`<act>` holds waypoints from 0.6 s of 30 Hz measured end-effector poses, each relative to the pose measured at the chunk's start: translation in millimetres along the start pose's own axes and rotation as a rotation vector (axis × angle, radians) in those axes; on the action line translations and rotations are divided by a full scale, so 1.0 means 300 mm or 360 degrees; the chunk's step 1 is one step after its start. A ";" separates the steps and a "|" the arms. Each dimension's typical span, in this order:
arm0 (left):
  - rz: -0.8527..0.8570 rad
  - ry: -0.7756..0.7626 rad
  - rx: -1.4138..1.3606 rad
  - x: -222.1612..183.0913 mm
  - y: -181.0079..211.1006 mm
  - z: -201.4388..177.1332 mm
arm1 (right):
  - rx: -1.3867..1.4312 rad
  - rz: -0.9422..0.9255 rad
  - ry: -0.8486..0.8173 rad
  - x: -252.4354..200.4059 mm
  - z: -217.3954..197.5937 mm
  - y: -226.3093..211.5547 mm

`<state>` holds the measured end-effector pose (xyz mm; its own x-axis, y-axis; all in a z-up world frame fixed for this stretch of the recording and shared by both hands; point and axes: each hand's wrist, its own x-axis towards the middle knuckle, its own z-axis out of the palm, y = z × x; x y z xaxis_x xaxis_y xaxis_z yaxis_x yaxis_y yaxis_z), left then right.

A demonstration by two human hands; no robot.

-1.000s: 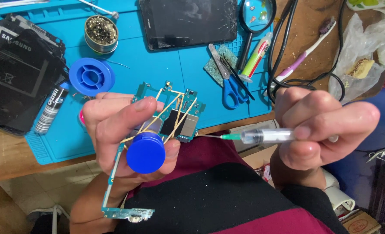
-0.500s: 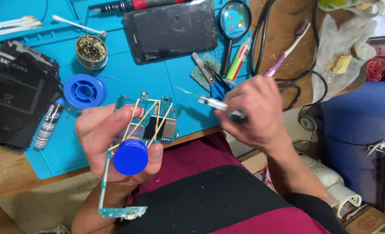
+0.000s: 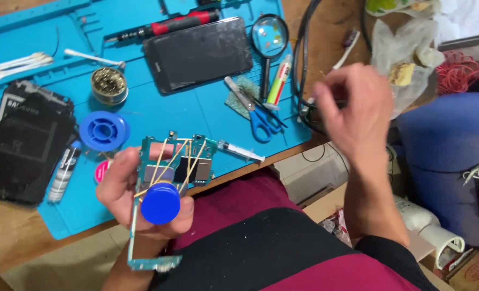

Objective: A person repairs a mobile phone circuit board at a workbench, applying flux, using a heat gun to solder components, and cleaning the area with a toothbrush.

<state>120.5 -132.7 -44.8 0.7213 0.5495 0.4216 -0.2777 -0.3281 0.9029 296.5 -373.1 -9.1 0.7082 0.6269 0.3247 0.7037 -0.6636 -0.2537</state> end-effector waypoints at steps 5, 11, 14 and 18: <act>-0.0017 0.0020 -0.0004 -0.020 -0.012 0.028 | -0.0560 0.0640 -0.0598 0.010 -0.056 0.077; 0.0039 -0.0200 0.0495 -0.013 0.031 0.035 | -0.0597 0.0765 -0.0870 0.058 -0.041 0.096; -0.0564 -0.0098 0.0549 0.008 0.159 0.120 | -0.0431 0.0992 -0.1075 0.127 -0.078 0.105; -0.1644 -0.1015 0.0913 -0.064 -0.351 -0.145 | -0.0323 0.0943 -0.1006 0.131 -0.065 0.147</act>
<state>108.3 -75.2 -144.4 0.6490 0.3396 -0.6808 0.7594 -0.3432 0.5528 354.3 -385.8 10.3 0.8937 0.2257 -0.3876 0.2306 -0.9724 -0.0346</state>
